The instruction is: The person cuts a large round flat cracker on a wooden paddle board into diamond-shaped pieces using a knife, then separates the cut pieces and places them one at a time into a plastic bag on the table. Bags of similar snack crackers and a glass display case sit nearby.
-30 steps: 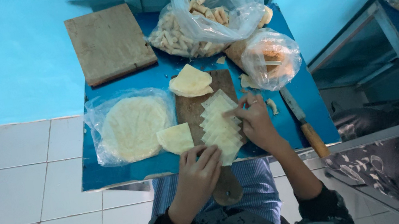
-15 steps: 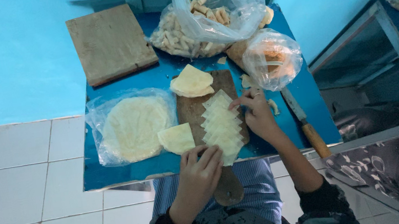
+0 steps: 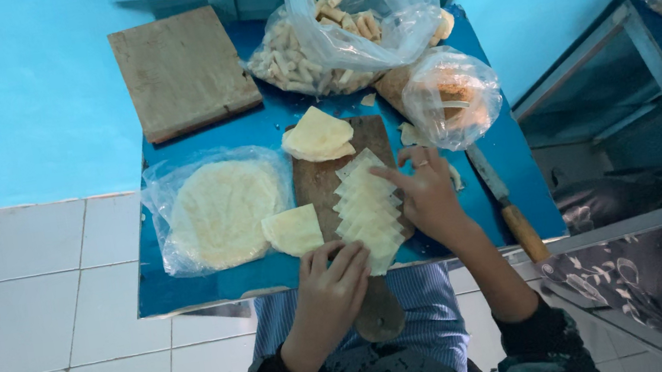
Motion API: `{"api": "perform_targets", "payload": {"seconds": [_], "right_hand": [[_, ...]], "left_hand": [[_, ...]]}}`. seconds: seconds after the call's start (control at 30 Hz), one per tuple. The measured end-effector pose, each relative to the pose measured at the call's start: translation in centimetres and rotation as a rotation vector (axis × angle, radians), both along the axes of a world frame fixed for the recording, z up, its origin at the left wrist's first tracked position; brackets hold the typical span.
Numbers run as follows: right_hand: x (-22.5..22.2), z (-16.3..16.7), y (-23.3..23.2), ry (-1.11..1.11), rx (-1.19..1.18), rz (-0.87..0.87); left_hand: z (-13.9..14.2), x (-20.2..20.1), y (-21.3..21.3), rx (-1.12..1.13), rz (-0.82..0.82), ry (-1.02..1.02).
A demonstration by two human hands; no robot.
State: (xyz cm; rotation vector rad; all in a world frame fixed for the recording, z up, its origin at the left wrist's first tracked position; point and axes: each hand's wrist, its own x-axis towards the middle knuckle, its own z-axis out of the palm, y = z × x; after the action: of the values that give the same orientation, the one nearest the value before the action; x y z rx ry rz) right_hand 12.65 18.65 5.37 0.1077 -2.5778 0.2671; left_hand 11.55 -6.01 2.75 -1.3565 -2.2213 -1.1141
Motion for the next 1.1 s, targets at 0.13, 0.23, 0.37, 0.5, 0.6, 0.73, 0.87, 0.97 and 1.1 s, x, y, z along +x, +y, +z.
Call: {"api": "perform_targets", "payload": {"seconds": [0.13,0.23,0.37,0.5,0.6,0.73,0.87,0.97,1.1], "right_hand": [[-0.2,-0.5,-0.4,-0.027,0.120,-0.026],[-0.4,-0.6,0.1,-0.039,0.085,-0.067],[-1.1,-0.8,0.6,-0.045,-0.036,-0.021],[-1.5,-0.9,0.4,-0.075,0.000,-0.004],[-1.2,-0.8,0.6,-0.083,0.034,-0.079],[-1.3,-1.1,0.4,-0.060,0.188,-0.159],[-1.3,-1.3,0.1,0.019,0.271,-0.125],[-0.1,-0.5,1.6,0.029,0.205,-0.175],[3.4,0.9,4.4,-0.123,0.115,-0.386]], "left_hand": [[0.0,0.0,0.0,-0.020,-0.001,-0.001],[-0.2,0.0,0.0,-0.015,0.013,0.006],[-0.4,0.0,0.0,-0.008,0.012,0.014],[-0.4,-0.1,0.0,-0.014,0.008,0.018],[-0.3,0.0,-0.1,-0.012,0.008,0.009],[-0.2,0.0,-0.1,-0.002,0.005,0.011],[-0.1,0.1,0.0,-0.014,0.016,0.018],[0.0,0.0,0.0,0.004,0.007,0.012],[0.0,0.1,-0.2,0.007,-0.005,0.006]]}}
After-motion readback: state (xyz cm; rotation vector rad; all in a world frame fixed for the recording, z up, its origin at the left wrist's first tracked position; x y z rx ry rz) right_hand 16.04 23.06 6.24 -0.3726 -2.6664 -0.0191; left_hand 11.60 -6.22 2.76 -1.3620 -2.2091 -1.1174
